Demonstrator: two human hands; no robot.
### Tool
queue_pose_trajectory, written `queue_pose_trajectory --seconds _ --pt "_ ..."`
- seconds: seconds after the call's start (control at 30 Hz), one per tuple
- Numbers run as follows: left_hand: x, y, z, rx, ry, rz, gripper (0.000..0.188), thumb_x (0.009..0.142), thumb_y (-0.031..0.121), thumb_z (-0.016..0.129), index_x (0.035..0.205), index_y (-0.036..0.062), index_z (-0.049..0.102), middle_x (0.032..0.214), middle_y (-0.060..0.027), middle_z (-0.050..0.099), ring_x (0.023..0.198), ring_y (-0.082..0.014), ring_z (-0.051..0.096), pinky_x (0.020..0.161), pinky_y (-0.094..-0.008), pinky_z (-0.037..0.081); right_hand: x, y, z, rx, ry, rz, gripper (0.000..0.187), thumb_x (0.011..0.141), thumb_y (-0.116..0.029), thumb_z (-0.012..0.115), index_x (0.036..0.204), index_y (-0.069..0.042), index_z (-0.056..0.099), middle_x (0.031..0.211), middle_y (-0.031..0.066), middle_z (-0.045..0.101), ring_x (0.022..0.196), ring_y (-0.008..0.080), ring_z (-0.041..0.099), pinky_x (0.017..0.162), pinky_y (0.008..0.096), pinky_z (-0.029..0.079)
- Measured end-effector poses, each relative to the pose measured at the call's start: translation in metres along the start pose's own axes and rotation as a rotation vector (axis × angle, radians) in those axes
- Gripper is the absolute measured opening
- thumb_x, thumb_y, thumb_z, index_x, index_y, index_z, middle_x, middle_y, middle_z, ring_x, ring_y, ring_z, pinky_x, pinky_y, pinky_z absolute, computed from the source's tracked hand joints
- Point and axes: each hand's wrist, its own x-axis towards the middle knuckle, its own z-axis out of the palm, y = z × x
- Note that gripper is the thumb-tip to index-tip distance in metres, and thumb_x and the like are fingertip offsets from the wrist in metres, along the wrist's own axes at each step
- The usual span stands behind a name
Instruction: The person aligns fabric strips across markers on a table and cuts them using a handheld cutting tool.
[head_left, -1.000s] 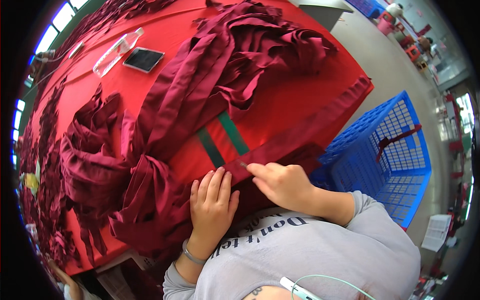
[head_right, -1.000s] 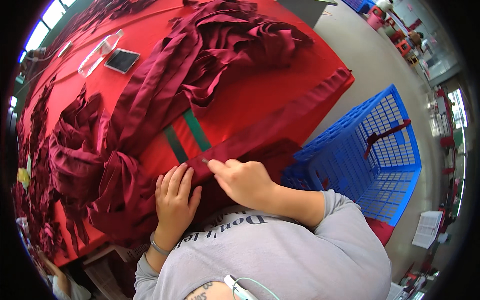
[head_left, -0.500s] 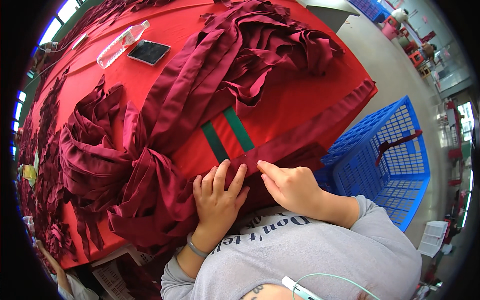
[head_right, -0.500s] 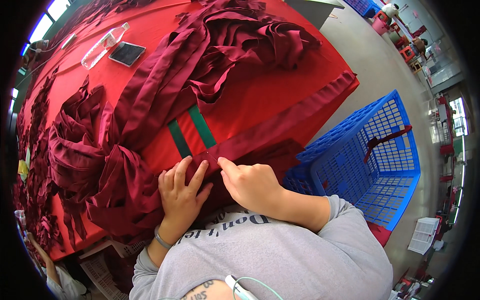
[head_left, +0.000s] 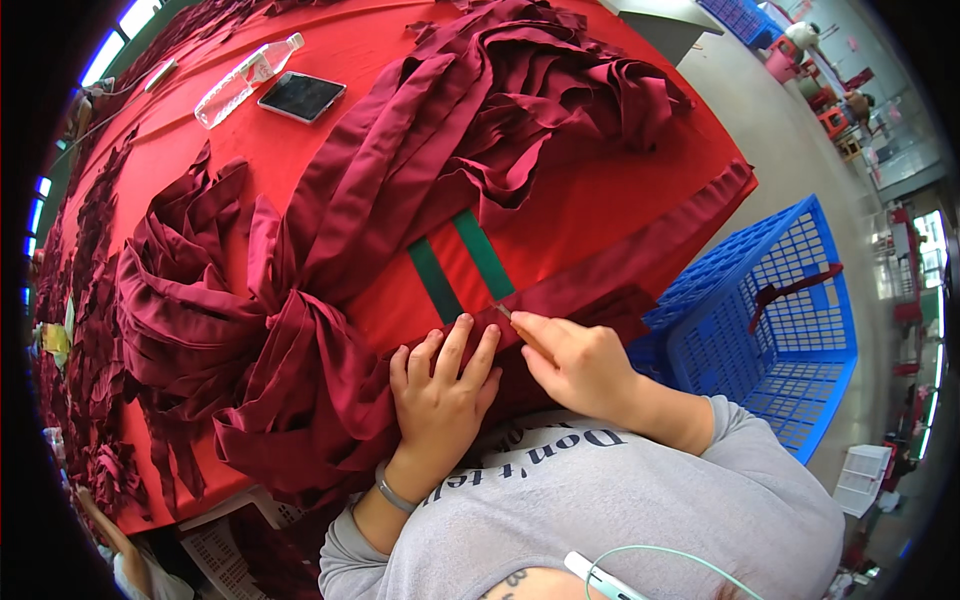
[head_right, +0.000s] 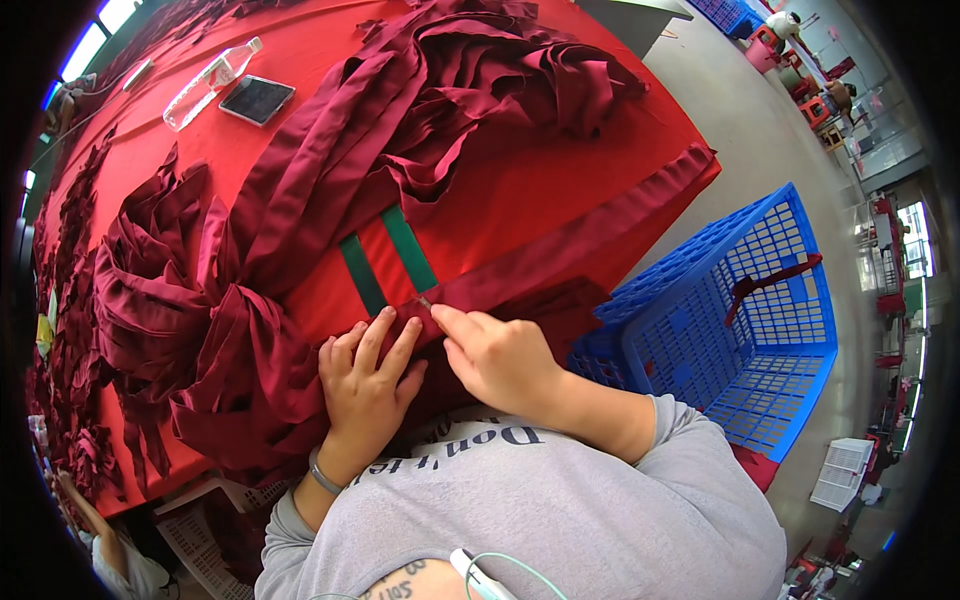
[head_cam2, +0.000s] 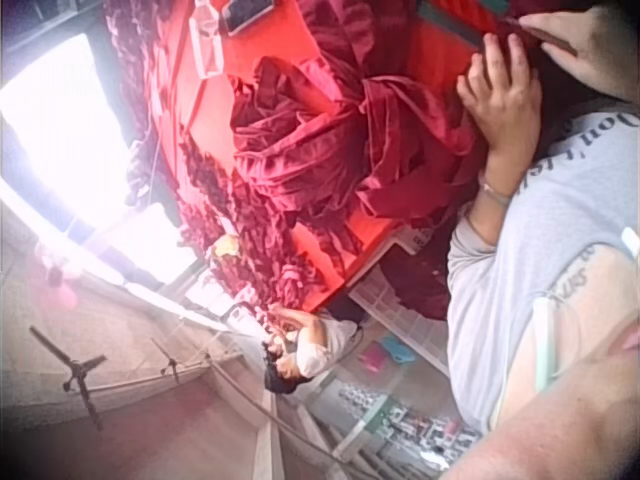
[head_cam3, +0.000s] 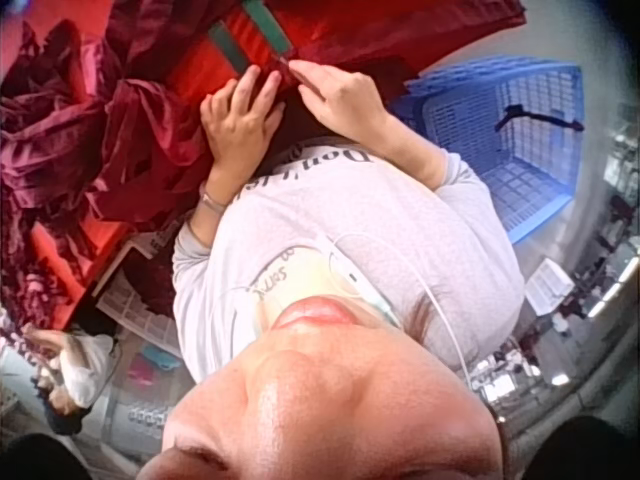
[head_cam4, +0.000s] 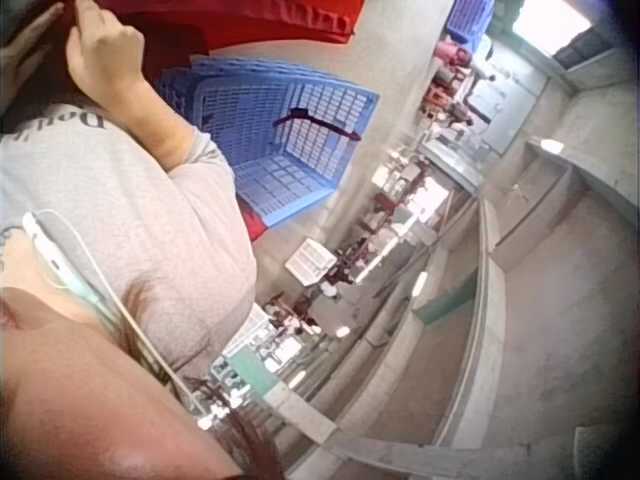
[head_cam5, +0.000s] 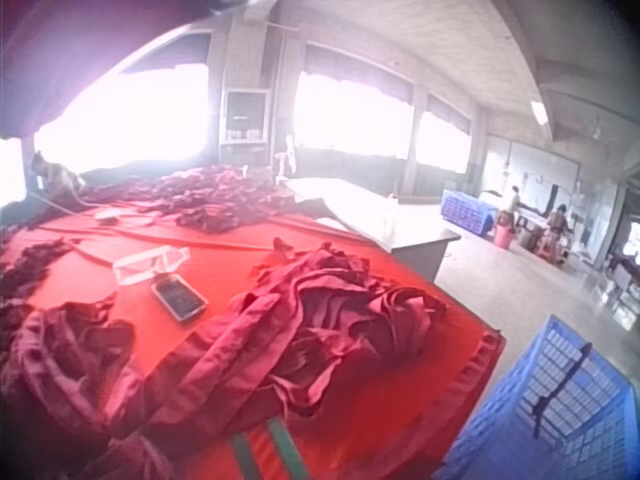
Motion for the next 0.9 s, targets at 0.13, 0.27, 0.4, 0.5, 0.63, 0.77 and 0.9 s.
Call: queue_pose_trajectory --seconds 0.13,0.27,0.4,0.5,0.63,0.77,0.9 --pt "0.002 0.001 0.000 0.016 -0.010 -0.010 0.048 0.078 0.033 0.074 0.125 0.0236 0.067 0.131 -0.0021 0.059 0.109 -0.0244 0.054 0.097 -0.0450 0.038 0.006 0.000 0.009 0.093 0.185 0.047 0.031 0.086 -0.004 0.068 0.116 0.001 0.064 0.099 0.0178 0.072 0.088 0.0279 0.073 0.071 0.0325 0.059" --pt "0.000 0.002 -0.001 -0.006 -0.013 -0.014 0.050 0.078 0.033 0.074 0.126 0.0226 0.066 0.132 -0.0017 0.060 0.110 -0.0241 0.054 0.098 -0.0444 0.037 0.017 0.011 -0.005 0.135 0.451 0.174 0.031 0.087 -0.008 0.067 0.117 -0.002 0.061 0.095 0.0181 0.071 0.080 0.0331 0.072 0.066 0.0381 0.059" --pt "-0.004 0.000 0.002 -0.068 0.017 -0.051 0.053 0.078 0.034 0.074 0.126 0.0137 0.065 0.133 -0.0030 0.061 0.111 -0.0243 0.054 0.099 -0.0432 0.037 0.013 -0.002 -0.013 -0.017 0.209 -0.096 0.036 0.085 -0.013 0.068 0.120 -0.006 0.062 0.079 0.0117 0.068 0.062 0.0281 0.068 0.056 0.0378 0.055" --pt "-0.003 -0.002 -0.001 -0.082 0.028 -0.012 0.054 0.078 0.034 0.074 0.125 0.0088 0.065 0.132 -0.0039 0.061 0.111 -0.0243 0.055 0.098 -0.0418 0.037 -0.003 -0.015 -0.010 -0.111 -0.002 -0.122 0.034 0.082 -0.014 0.069 0.115 -0.003 0.068 0.065 0.0067 0.062 0.049 0.0214 0.060 0.046 0.0330 0.048" --pt "0.000 -0.001 0.001 -0.082 0.030 -0.013 0.052 0.078 0.033 0.074 0.123 0.0095 0.066 0.131 -0.0034 0.062 0.110 -0.0237 0.055 0.096 -0.0409 0.038 -0.004 -0.014 -0.007 -0.202 0.000 -0.134 0.032 0.082 -0.013 0.069 0.113 -0.004 0.070 0.064 0.0054 0.060 0.048 0.0209 0.059 0.045 0.0322 0.047" --pt "0.002 -0.001 0.001 -0.075 0.037 -0.023 0.049 0.077 0.033 0.075 0.120 0.0099 0.068 0.129 -0.0026 0.063 0.107 -0.0230 0.056 0.094 -0.0401 0.039 -0.001 -0.014 -0.002 -0.203 0.009 -0.147 0.031 0.082 -0.012 0.069 0.112 -0.004 0.070 0.064 0.0058 0.060 0.048 0.0210 0.059 0.045 0.0323 0.047" --pt "0.003 0.000 0.000 -0.075 0.032 -0.027 0.048 0.077 0.033 0.074 0.119 0.0106 0.068 0.128 -0.0025 0.063 0.106 -0.0230 0.056 0.094 -0.0402 0.039 0.009 -0.015 0.004 -0.162 0.039 -0.107 0.031 0.083 -0.011 0.069 0.112 -0.003 0.070 0.066 0.0078 0.062 0.050 0.0223 0.061 0.045 0.0335 0.048"
